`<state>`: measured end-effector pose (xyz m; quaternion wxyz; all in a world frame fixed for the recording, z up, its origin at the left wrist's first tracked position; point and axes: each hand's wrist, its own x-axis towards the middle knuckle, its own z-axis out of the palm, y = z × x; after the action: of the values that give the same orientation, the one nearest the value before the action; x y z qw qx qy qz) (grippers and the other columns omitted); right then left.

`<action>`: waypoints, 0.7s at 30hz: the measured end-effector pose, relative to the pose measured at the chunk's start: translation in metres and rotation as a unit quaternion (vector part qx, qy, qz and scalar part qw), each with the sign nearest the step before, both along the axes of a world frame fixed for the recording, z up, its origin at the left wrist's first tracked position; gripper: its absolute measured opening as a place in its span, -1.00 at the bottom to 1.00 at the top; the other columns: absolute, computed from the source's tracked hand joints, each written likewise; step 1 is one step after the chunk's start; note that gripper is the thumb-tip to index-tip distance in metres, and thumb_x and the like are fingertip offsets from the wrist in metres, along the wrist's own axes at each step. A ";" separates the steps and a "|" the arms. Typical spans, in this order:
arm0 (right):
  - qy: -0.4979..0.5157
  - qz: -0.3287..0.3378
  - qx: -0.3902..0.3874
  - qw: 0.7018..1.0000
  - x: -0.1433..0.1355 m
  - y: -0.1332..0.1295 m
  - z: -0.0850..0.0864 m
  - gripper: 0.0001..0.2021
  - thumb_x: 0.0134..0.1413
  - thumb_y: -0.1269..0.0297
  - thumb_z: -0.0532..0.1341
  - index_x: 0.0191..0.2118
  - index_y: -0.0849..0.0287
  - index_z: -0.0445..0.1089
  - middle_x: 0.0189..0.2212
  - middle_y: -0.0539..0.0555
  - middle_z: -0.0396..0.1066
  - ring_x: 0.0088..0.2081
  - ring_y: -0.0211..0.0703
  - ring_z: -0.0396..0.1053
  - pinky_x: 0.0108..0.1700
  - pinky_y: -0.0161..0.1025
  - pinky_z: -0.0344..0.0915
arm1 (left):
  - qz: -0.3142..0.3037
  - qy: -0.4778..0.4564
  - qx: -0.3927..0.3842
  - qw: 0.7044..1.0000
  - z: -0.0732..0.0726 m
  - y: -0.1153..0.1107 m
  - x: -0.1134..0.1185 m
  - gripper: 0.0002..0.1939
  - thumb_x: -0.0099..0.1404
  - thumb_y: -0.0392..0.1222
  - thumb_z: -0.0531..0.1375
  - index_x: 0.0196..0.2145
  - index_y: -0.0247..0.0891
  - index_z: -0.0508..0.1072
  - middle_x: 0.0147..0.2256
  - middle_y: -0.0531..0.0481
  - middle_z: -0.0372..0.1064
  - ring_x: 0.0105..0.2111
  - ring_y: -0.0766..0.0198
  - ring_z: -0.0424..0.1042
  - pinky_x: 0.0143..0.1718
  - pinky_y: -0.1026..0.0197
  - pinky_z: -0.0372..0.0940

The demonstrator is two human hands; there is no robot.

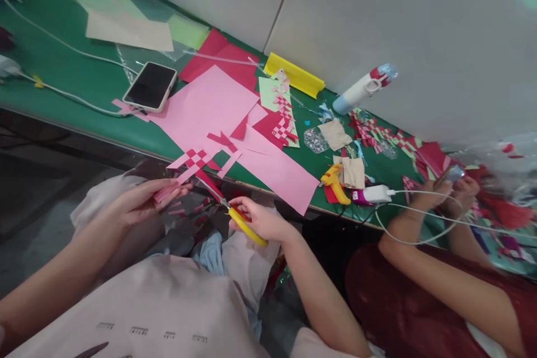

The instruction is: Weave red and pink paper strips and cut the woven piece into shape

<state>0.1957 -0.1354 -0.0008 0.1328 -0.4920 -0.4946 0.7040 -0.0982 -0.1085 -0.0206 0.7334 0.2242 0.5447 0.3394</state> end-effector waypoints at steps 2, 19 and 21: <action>0.012 0.041 -0.021 0.999 0.002 0.011 0.006 -0.57 -0.01 0.28 0.32 -0.01 0.10 0.22 -0.32 -0.04 0.35 -0.28 -0.29 0.39 -0.24 -0.28 0.32 | 0.021 -0.052 -0.050 0.997 -0.005 -0.001 -0.002 -0.92 0.16 -0.27 0.26 -0.37 -0.27 0.57 -0.19 -0.18 0.56 -0.08 0.14 0.50 -0.16 0.33 0.45; -0.119 0.307 -0.050 0.943 -0.027 0.069 0.027 -0.48 0.11 0.05 0.19 0.10 0.20 0.11 -0.18 0.08 0.36 -0.17 -0.20 0.33 -0.08 -0.20 0.25 | -0.022 -0.098 -0.027 0.995 -0.026 -0.006 -0.008 -0.78 0.11 -0.14 0.35 -0.40 -0.33 0.44 -0.54 0.06 0.40 -0.65 0.54 0.24 -0.66 0.52 0.16; -0.142 0.327 -0.039 0.933 -0.030 0.077 0.032 -0.47 0.11 0.03 0.18 0.11 0.20 0.11 -0.15 0.10 0.36 -0.14 -0.17 0.33 -0.08 -0.20 0.25 | -0.025 -0.099 -0.027 0.994 -0.028 -0.006 -0.009 -0.76 0.09 -0.12 0.36 -0.42 -0.33 0.43 -0.57 0.08 0.38 -0.66 0.53 0.23 -0.68 0.51 0.14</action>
<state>0.1657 -0.0582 0.0309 -0.1959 -0.4028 -0.6142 0.6498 -0.1071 -0.1146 -0.0488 0.7977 0.1830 0.4726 0.3269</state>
